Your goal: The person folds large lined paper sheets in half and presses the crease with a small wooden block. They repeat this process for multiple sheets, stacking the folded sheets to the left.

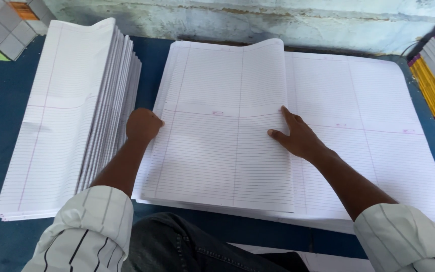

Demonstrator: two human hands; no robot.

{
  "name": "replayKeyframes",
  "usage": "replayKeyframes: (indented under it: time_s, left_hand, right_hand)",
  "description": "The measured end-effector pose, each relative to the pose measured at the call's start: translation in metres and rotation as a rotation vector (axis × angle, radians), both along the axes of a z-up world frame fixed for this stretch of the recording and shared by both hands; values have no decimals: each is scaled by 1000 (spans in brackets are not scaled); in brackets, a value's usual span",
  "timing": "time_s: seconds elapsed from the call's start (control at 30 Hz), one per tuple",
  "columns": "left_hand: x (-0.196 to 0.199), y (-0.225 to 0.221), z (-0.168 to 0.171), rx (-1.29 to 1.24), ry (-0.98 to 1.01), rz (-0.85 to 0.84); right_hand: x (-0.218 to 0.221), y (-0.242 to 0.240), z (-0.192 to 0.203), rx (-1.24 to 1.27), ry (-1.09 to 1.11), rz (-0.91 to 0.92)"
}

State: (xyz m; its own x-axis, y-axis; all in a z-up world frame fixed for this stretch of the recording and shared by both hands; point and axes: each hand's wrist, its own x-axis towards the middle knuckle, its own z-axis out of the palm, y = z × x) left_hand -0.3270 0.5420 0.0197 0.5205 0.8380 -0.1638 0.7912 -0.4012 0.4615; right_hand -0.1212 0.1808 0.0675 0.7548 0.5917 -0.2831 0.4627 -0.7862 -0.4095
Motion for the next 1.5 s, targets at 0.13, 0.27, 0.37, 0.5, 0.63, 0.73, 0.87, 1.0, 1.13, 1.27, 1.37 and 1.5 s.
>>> replayKeyframes:
  time_s: [0.13, 0.27, 0.37, 0.5, 0.63, 0.73, 0.87, 1.0, 1.13, 1.27, 1.37, 1.5]
  left_hand:
    - [-13, 10, 6, -15, -5, 4]
    - [-20, 12, 9, -27, -22, 21]
    - [-20, 9, 10, -25, -34, 25]
    - [-19, 5, 10, -12, -36, 24]
    - [-14, 1, 11, -9, -11, 52]
    - [-14, 1, 11, -7, -19, 69]
    - [-17, 3, 8, 19, -40, 52]
    - [-17, 4, 0, 4, -62, 72]
    - [-18, -3, -13, 107, -195, 96]
    - [-16, -6, -24, 113, -197, 143]
    - [-16, -7, -26, 107, -226, 179]
    - [-16, -7, -24, 57, -238, 210]
  right_hand:
    - [-3, 10, -1, -14, -5, 1]
    - [-6, 16, -2, -10, -10, -2]
    - [-5, 17, -3, -39, -19, -12]
    - [-2, 15, -3, -29, -33, -17]
    - [1, 14, -4, -23, -37, -28]
    - [1, 14, -6, -1, -29, -25]
    - [0, 15, -7, 3, -26, -24]
    - [-1, 17, -6, 6, -27, -26]
    - [-3, 19, -6, 50, -27, -81]
    - [-3, 21, -12, 237, 47, -167]
    - [-4, 24, -20, 353, 147, -190]
    - [-2, 27, -33, 370, 148, -171]
